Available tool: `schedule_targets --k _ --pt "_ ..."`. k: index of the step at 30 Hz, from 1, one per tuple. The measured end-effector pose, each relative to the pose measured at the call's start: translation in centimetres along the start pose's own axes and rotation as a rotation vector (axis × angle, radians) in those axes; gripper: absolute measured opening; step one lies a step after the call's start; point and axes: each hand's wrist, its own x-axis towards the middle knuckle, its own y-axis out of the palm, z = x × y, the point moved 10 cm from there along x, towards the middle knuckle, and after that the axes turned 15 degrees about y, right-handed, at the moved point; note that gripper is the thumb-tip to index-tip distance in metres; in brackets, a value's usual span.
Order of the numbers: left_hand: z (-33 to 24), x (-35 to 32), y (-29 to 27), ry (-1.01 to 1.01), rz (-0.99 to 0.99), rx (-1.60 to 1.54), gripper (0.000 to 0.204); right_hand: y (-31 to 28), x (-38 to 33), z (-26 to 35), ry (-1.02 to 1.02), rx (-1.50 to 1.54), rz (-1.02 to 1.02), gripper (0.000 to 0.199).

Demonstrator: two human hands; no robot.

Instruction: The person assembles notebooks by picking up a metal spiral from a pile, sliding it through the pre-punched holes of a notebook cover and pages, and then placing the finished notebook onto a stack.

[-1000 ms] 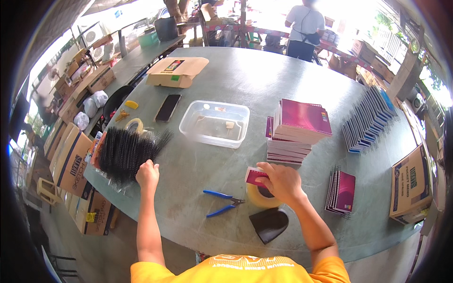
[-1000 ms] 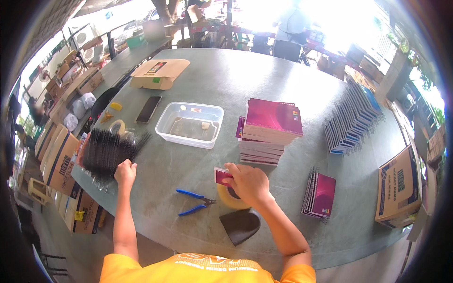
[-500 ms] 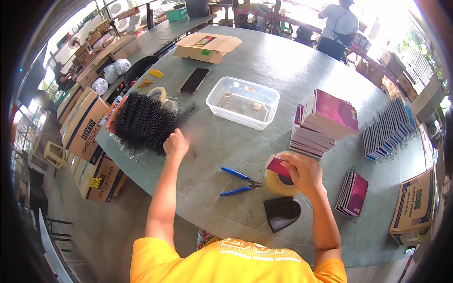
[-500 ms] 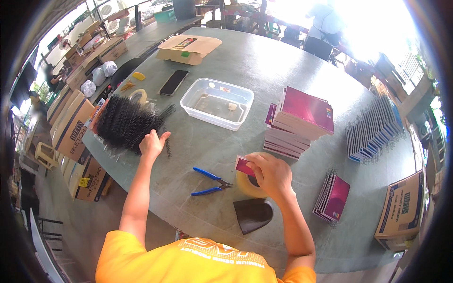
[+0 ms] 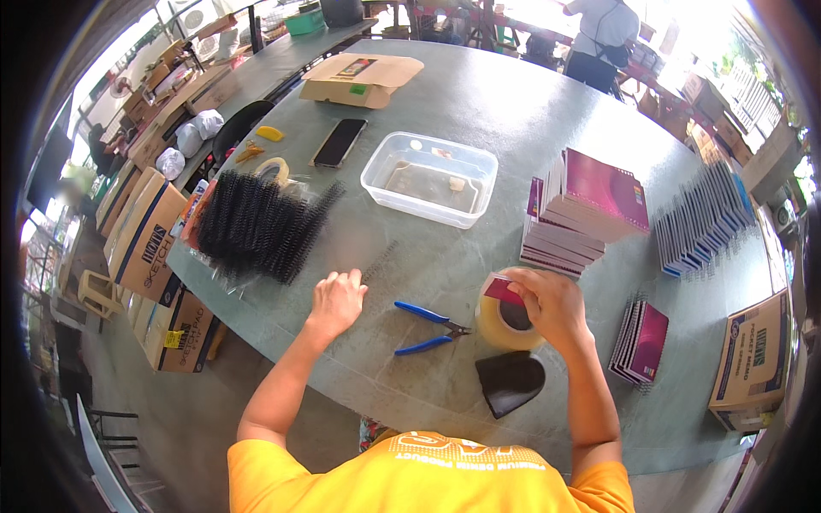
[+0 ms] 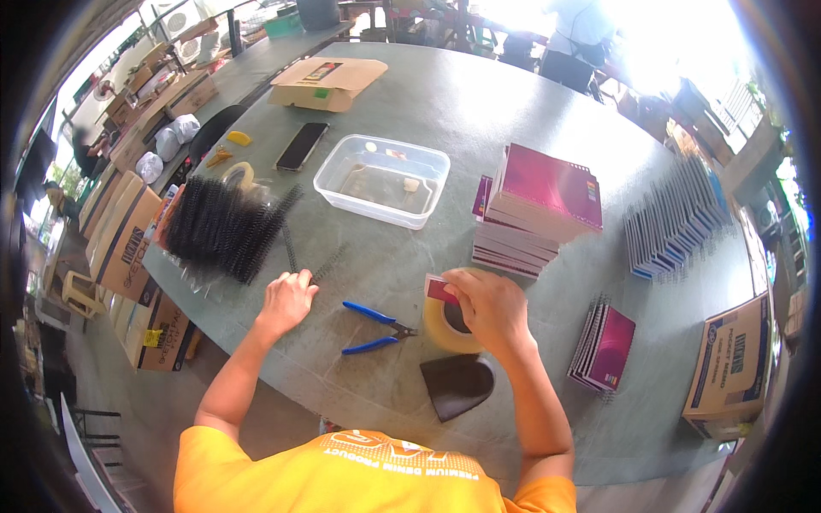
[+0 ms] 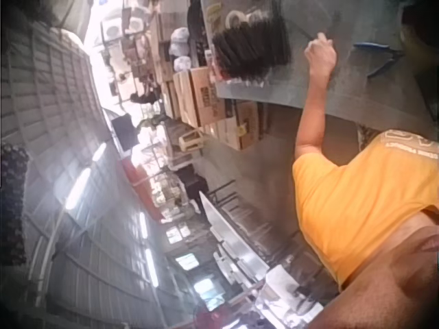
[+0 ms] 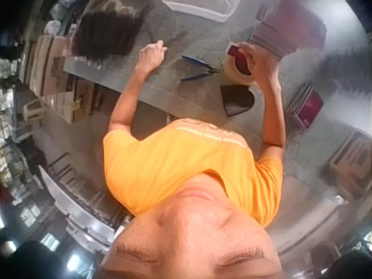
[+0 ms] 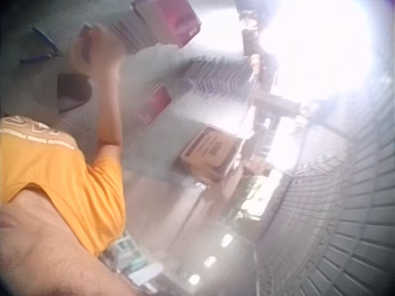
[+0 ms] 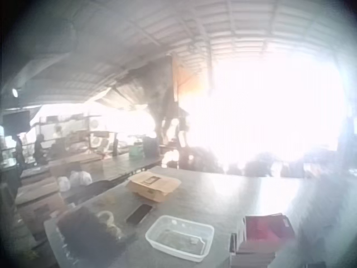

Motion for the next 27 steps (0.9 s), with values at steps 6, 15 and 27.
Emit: schedule_targets --k 6,15,27 --pt "-1.3 3.4 -2.3 -0.016 -0.253 0.032 0.032 0.3 0.2 1.2 -0.06 -0.011 -0.013 0.015" --pt "-11.6 7.9 -2.5 0.242 -0.036 -1.398 0.018 -0.6 -0.1 -0.5 0.005 -0.018 -0.126 0.014" --pt "-16.0 6.2 -3.3 0.347 0.042 -1.549 0.02 -0.2 0.8 -1.0 0.066 0.103 -0.1 0.014"
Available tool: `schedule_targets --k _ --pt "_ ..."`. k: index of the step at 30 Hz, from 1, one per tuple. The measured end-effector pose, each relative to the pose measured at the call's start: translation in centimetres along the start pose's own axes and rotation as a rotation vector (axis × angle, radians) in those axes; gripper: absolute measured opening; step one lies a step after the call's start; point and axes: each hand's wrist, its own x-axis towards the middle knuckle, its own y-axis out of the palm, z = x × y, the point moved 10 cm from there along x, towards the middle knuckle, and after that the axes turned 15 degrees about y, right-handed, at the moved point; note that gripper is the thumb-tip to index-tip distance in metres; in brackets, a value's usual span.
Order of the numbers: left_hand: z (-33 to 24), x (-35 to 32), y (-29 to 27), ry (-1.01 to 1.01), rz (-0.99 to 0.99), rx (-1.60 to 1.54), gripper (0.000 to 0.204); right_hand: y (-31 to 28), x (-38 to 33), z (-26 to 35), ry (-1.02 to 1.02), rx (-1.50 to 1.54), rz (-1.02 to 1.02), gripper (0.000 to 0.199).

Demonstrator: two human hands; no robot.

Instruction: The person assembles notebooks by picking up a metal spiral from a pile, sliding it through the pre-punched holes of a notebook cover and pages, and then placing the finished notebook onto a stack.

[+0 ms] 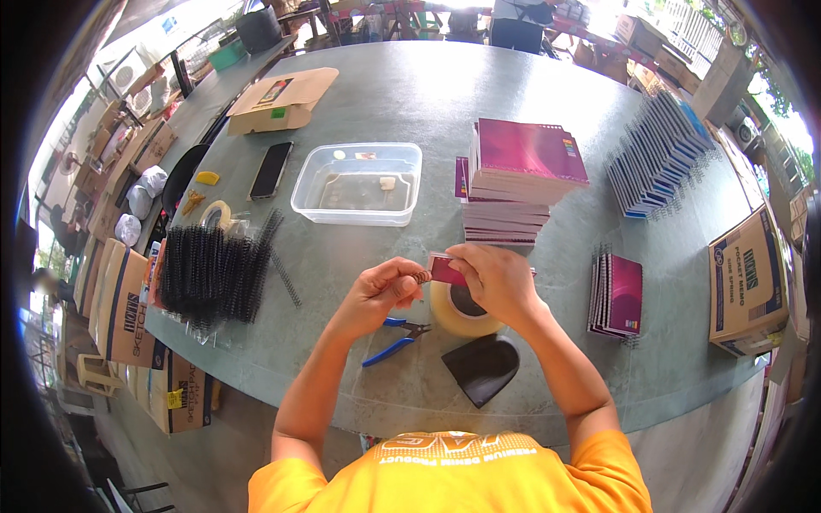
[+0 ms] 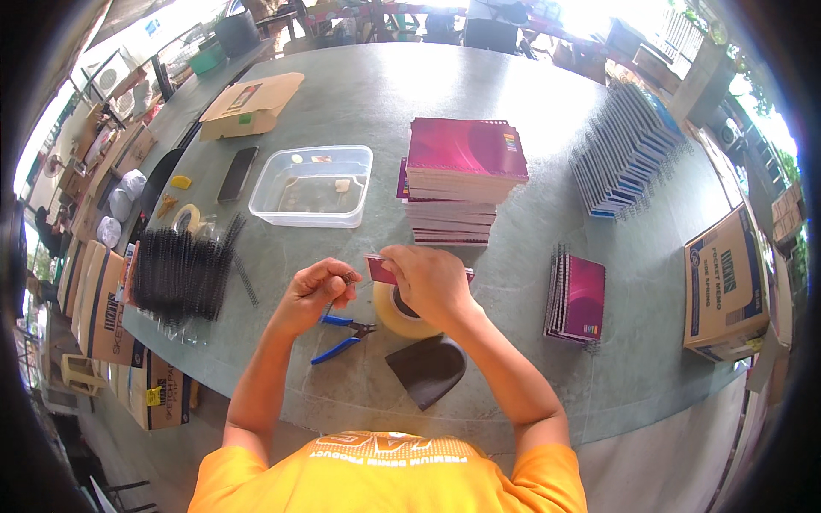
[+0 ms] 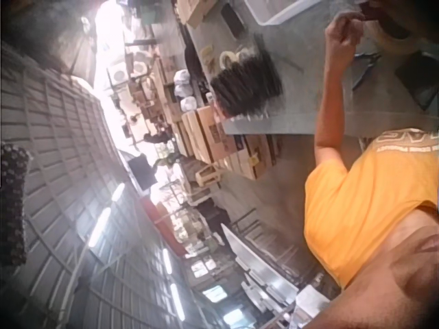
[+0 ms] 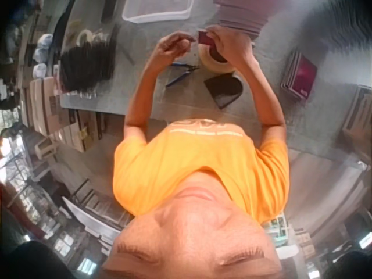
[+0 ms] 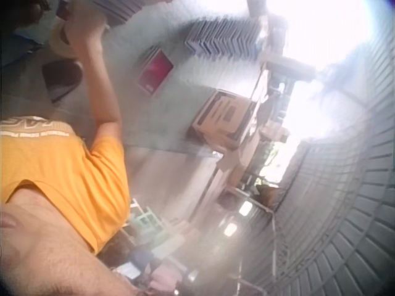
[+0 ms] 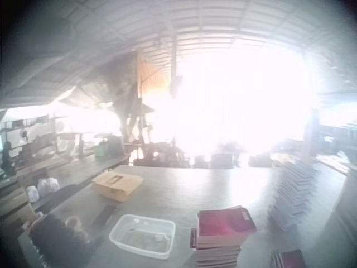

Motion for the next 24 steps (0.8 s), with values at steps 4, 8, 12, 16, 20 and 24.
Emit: schedule_targets --k 4,8,12,16,20,24 --pt "-0.9 0.1 -0.3 0.152 -0.015 -0.076 0.025 0.7 -0.2 0.3 -0.03 -0.035 0.04 0.016" --pt "-0.6 -0.1 -0.3 0.121 0.029 -0.13 0.025 0.8 -0.3 0.3 -0.026 -0.059 0.031 0.017" --pt "-0.1 0.2 -1.8 0.075 0.047 0.454 0.028 0.7 -0.3 0.6 -0.013 -0.078 0.057 0.018" --pt "-2.0 -0.2 -0.4 0.514 0.176 1.286 0.034 0.8 -0.2 0.6 -0.028 -0.07 0.064 0.018" --pt "0.3 -0.2 -6.7 0.158 -0.159 1.341 0.038 0.8 -0.3 0.7 -0.035 -0.037 0.056 0.016" --pt "4.6 -0.5 -10.4 -0.257 -0.172 1.356 0.036 1.4 -0.1 0.9 -0.014 -0.07 0.035 0.012"
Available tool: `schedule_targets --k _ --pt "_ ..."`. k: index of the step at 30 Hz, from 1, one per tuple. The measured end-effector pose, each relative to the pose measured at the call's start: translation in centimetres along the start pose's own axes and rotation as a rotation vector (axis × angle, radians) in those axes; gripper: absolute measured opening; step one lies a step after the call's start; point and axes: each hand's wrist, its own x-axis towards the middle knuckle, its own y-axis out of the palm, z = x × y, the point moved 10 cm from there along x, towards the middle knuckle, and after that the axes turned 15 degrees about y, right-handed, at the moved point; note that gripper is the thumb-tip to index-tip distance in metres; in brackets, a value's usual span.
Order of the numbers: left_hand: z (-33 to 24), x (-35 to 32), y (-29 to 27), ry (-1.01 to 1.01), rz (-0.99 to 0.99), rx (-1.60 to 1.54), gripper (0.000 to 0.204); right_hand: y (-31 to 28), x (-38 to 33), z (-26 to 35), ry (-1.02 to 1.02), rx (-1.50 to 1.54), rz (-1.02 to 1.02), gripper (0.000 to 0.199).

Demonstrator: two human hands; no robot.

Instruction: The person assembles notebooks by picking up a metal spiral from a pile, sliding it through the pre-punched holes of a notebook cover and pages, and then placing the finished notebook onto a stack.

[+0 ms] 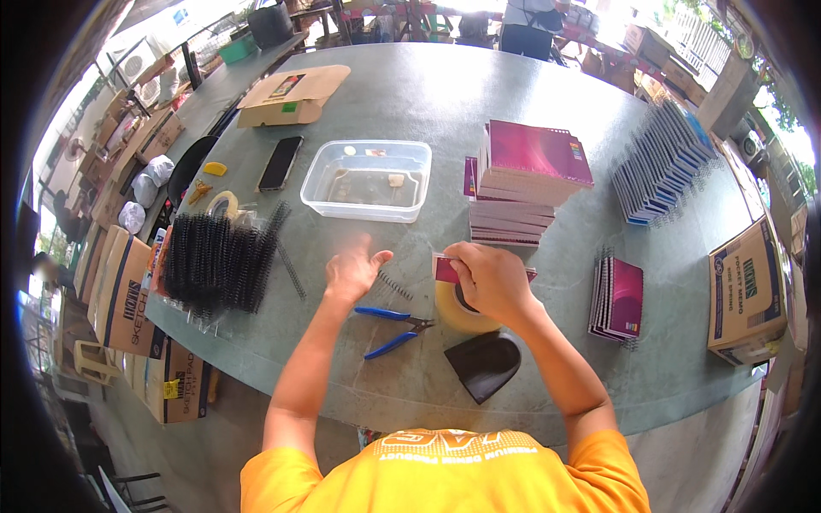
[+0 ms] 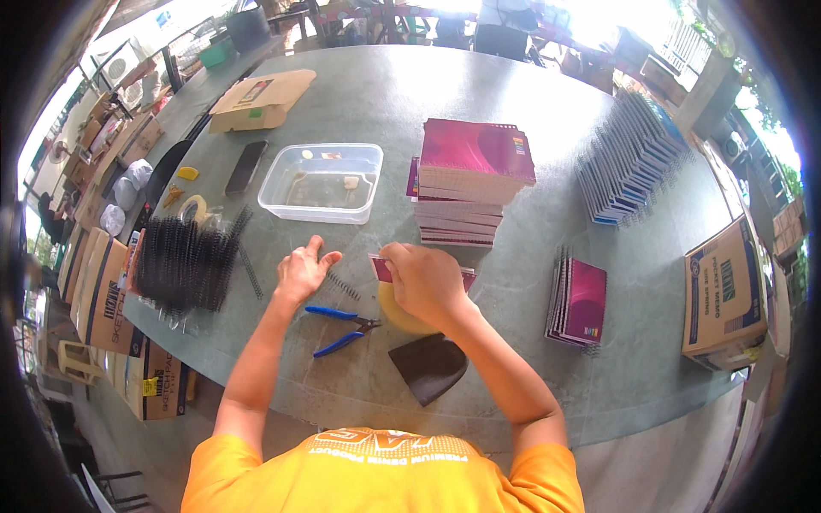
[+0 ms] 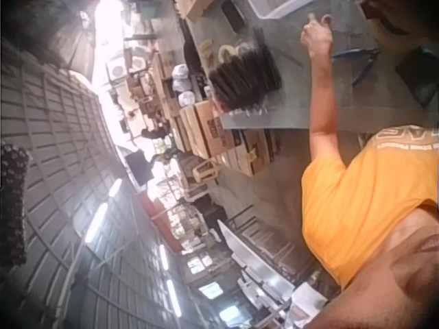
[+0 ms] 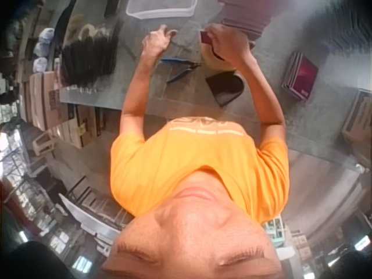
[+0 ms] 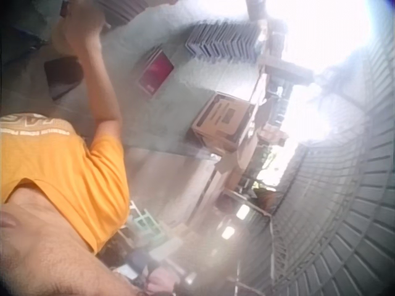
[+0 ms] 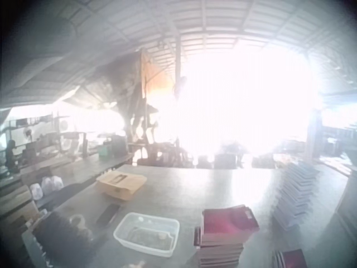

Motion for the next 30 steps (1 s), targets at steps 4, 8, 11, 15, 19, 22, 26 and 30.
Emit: schedule_targets --k 4,8,11,15,19,22,26,30 --pt "-2.6 0.6 -0.1 0.239 -0.185 -0.312 0.023 0.2 0.1 -0.5 0.006 0.015 0.009 0.014" --pt "-6.1 0.5 -3.3 0.157 -0.248 -0.669 0.031 0.2 0.3 -0.6 0.004 0.0 -0.015 0.013" --pt "-9.2 -0.1 -5.2 0.454 -0.255 -0.389 0.047 -0.1 0.3 -0.3 0.009 -0.023 -0.035 0.013" --pt "-11.5 -2.8 -0.6 0.437 0.265 -0.233 0.048 -0.6 0.3 -0.3 0.009 0.001 -0.057 0.013" --pt "-9.6 -2.0 -4.9 0.262 -0.031 -0.672 0.058 -0.3 0.4 -0.6 0.028 -0.003 -0.04 0.014" --pt "-9.9 -2.4 -4.4 0.249 -0.006 -0.63 0.059 -0.2 0.5 -0.6 0.049 -0.025 -0.035 0.015" --pt "-11.1 -4.0 -0.6 0.379 0.189 -0.544 0.049 -0.1 0.5 -0.2 0.037 -0.027 -0.008 0.016" --pt "-10.7 -3.2 -2.5 0.294 0.094 -0.55 0.033 0.4 0.1 -0.8 0.022 0.003 0.002 0.015"
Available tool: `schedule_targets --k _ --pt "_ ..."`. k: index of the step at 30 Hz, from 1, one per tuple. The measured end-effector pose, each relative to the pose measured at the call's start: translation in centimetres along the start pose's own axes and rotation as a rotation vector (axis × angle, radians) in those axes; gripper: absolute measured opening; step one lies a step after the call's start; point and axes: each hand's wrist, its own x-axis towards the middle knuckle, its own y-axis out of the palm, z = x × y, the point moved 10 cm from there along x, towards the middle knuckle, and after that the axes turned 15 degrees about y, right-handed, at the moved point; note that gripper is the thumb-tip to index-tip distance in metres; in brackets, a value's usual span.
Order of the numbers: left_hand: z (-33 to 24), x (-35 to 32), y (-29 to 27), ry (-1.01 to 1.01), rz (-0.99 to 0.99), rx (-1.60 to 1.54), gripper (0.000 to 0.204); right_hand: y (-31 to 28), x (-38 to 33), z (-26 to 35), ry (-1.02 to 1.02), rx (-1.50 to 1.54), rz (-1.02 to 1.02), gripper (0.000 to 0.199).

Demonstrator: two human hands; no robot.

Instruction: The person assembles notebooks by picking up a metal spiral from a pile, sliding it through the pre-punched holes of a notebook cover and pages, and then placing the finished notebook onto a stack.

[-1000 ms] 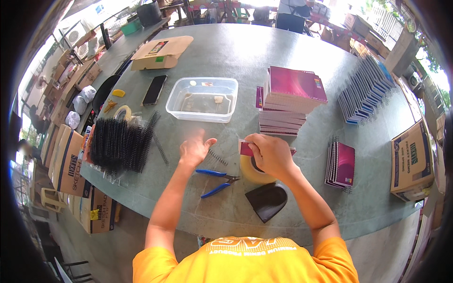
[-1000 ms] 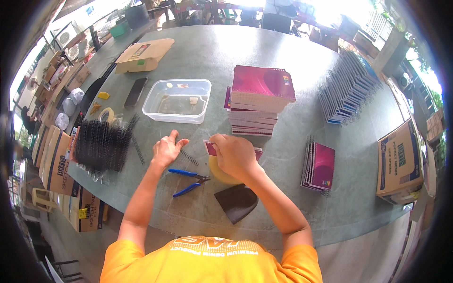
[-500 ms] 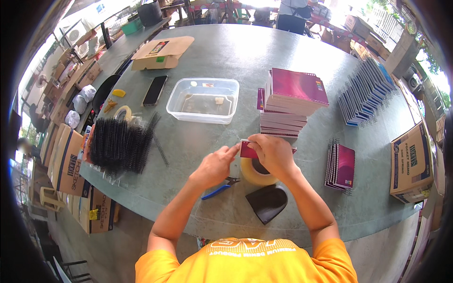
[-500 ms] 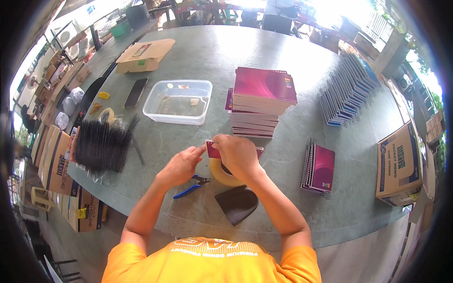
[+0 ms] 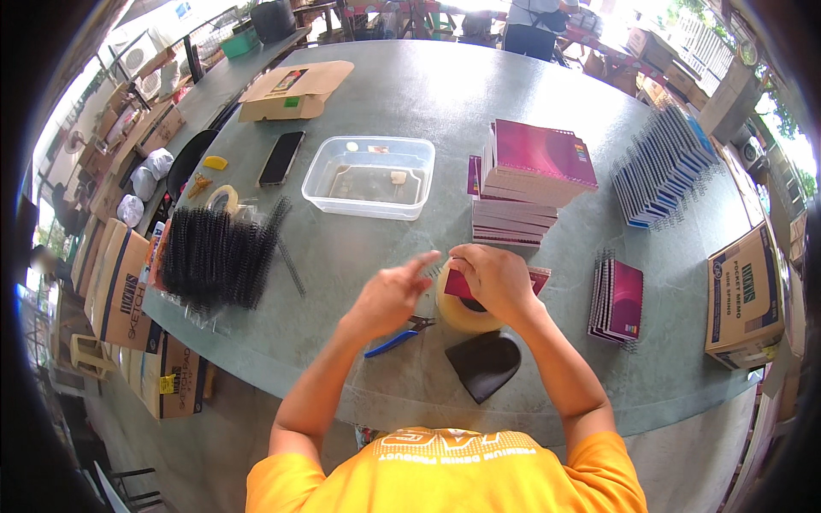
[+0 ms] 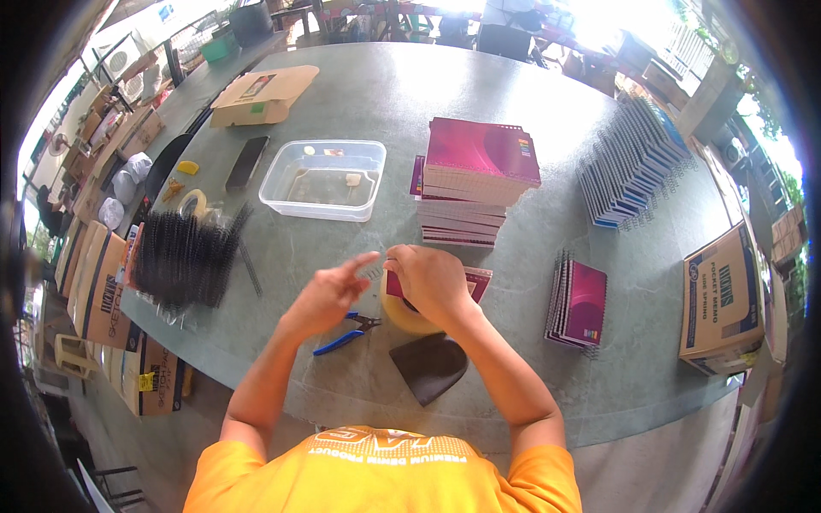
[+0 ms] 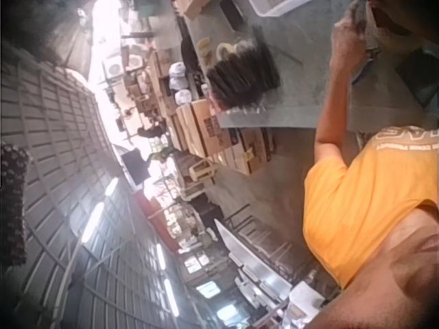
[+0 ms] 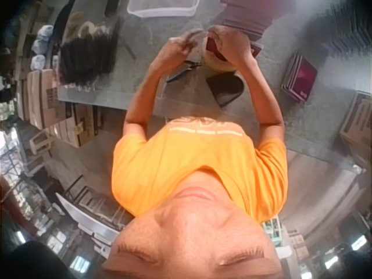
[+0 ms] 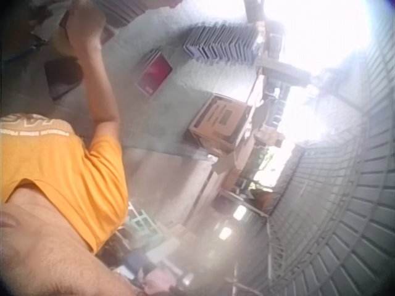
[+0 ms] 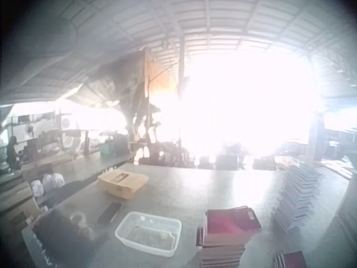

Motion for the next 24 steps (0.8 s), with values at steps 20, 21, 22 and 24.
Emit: schedule_targets --k 20,21,22,24 --pt "-2.3 0.6 -3.7 0.147 -0.297 -0.026 0.021 0.2 0.7 0.7 -0.063 -0.157 -0.062 0.016" --pt "-2.1 0.7 -3.6 0.164 -0.301 0.022 0.02 0.1 0.9 0.8 -0.068 -0.15 -0.076 0.017" --pt "-2.2 0.7 -3.6 0.18 -0.305 0.07 0.02 0.1 0.9 0.9 -0.05 -0.143 -0.061 0.02" --pt "-1.9 0.7 -3.2 0.114 -0.315 -0.065 0.019 -0.2 0.6 1.3 -0.013 -0.126 -0.032 0.026"
